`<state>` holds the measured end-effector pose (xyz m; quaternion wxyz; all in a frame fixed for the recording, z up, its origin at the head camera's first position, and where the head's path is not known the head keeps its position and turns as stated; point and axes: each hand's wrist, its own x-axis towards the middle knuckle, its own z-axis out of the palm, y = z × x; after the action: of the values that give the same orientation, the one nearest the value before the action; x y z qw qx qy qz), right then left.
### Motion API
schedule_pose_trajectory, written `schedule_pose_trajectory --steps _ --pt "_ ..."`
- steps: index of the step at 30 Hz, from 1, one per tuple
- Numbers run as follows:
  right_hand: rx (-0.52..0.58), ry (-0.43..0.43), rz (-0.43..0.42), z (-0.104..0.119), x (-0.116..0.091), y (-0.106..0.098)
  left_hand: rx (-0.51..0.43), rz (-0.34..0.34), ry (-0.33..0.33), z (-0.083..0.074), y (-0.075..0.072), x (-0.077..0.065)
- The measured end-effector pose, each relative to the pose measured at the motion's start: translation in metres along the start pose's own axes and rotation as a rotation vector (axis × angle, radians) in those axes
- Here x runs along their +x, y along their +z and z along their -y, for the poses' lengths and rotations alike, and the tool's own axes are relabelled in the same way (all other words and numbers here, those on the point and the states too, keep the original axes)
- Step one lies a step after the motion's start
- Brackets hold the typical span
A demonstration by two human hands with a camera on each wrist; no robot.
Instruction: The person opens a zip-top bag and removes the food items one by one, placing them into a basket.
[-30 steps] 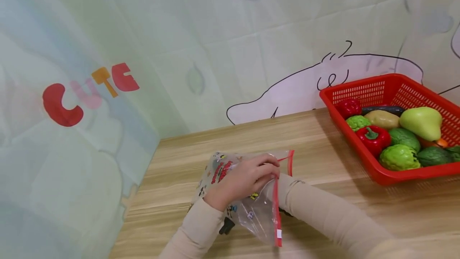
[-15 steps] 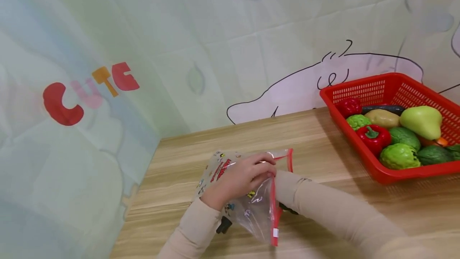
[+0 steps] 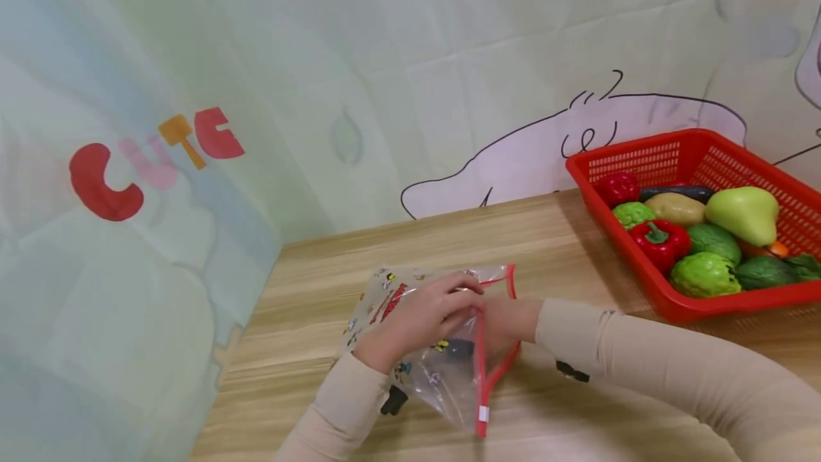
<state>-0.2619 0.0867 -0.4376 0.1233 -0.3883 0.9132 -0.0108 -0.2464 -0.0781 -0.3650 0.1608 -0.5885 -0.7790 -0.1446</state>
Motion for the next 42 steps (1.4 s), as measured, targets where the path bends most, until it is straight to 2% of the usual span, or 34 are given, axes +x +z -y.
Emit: schedule_pose_trajectory --steps 1,3,5,7,15,20,23,27,32,37,42 --pt "-0.045 -0.041 -0.011 0.01 -0.01 -0.012 -0.007 0.002 -0.004 0.0 0.0 -0.001" --pt "-0.059 -0.075 -0.015 0.018 -0.025 -0.025 -0.02 0.001 -0.007 0.001 0.0 -0.002" --pt "-0.06 -0.139 -0.065 0.016 -0.038 -0.031 -0.028 -0.001 -0.006 0.002 0.001 -0.003" --pt "-0.052 -0.162 -0.092 0.011 -0.048 -0.034 -0.037 -0.005 -0.009 0.004 0.002 -0.004" --pt "0.034 -0.048 0.011 0.002 -0.093 -0.063 -0.028 0.022 -0.065 0.008 0.004 -0.009" --pt "0.163 0.054 0.01 -0.003 -0.125 -0.089 -0.006 0.046 -0.106 0.009 0.004 -0.014" --pt "0.218 0.108 -0.043 -0.013 -0.145 -0.107 0.008 0.049 -0.125 0.009 0.003 -0.019" --pt "0.205 0.213 -0.148 -0.041 -0.175 -0.127 0.028 0.037 -0.132 0.009 0.003 -0.025" --pt "0.202 0.343 -0.257 -0.099 -0.209 -0.135 0.045 0.038 -0.164 0.013 0.003 -0.029" --pt "0.213 0.494 -0.316 -0.148 -0.238 -0.122 0.055 0.066 -0.21 0.016 0.0 -0.032" --pt "0.265 0.609 -0.262 -0.18 -0.258 -0.098 0.05 0.09 -0.242 0.02 -0.005 -0.036"
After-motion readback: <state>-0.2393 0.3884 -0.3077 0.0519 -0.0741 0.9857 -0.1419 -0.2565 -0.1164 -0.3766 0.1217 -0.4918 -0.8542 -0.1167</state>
